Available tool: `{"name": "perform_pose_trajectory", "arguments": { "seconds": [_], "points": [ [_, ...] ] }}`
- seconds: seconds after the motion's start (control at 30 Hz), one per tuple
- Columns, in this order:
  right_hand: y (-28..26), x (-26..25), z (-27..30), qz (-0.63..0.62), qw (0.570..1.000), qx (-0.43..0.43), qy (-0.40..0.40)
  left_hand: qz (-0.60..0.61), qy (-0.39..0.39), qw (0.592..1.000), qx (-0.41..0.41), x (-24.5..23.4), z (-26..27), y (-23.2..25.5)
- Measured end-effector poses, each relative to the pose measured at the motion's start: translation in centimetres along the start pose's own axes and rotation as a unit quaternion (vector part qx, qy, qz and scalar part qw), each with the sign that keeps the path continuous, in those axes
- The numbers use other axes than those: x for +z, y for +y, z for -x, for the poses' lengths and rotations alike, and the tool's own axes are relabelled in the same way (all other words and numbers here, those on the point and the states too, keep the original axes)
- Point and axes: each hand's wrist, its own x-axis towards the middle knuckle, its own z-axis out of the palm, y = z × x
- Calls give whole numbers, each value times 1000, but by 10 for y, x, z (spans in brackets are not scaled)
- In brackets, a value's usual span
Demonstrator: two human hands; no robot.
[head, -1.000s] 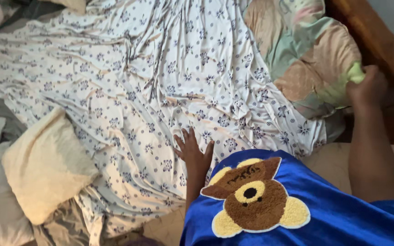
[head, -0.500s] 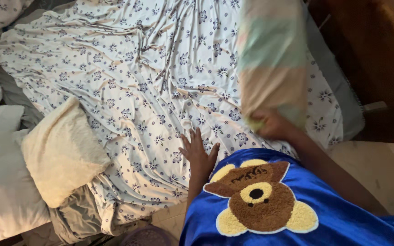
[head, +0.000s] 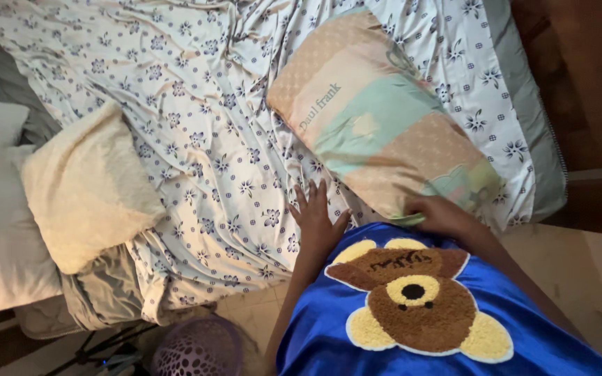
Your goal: The person folds a cow-patterned blanket and places it on a pile. They then fold a black garment and add it to the pile. Finally, they fold several pillows and stack them on top of the other items.
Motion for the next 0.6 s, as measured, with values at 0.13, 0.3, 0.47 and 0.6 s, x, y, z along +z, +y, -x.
{"name": "perform_pose_trajectory", "arguments": {
  "seconds": [0.13, 0.3, 0.47, 0.6],
  "points": [
    [16, -8, 15, -38, 998, 35, -44, 8, 5, 1000, 8, 0, 1, 3],
    [25, -18, 12, -14, 986, -39, 159, 1, 21, 999, 27, 0, -9, 10],
    [43, -23, -32, 168, 923, -46, 344, 4, 29, 999, 26, 1, -11, 9],
    [62, -8, -88, 226, 968, 75, 80, 3, 21, 1000, 17, 3, -6, 6]
  ]
}}
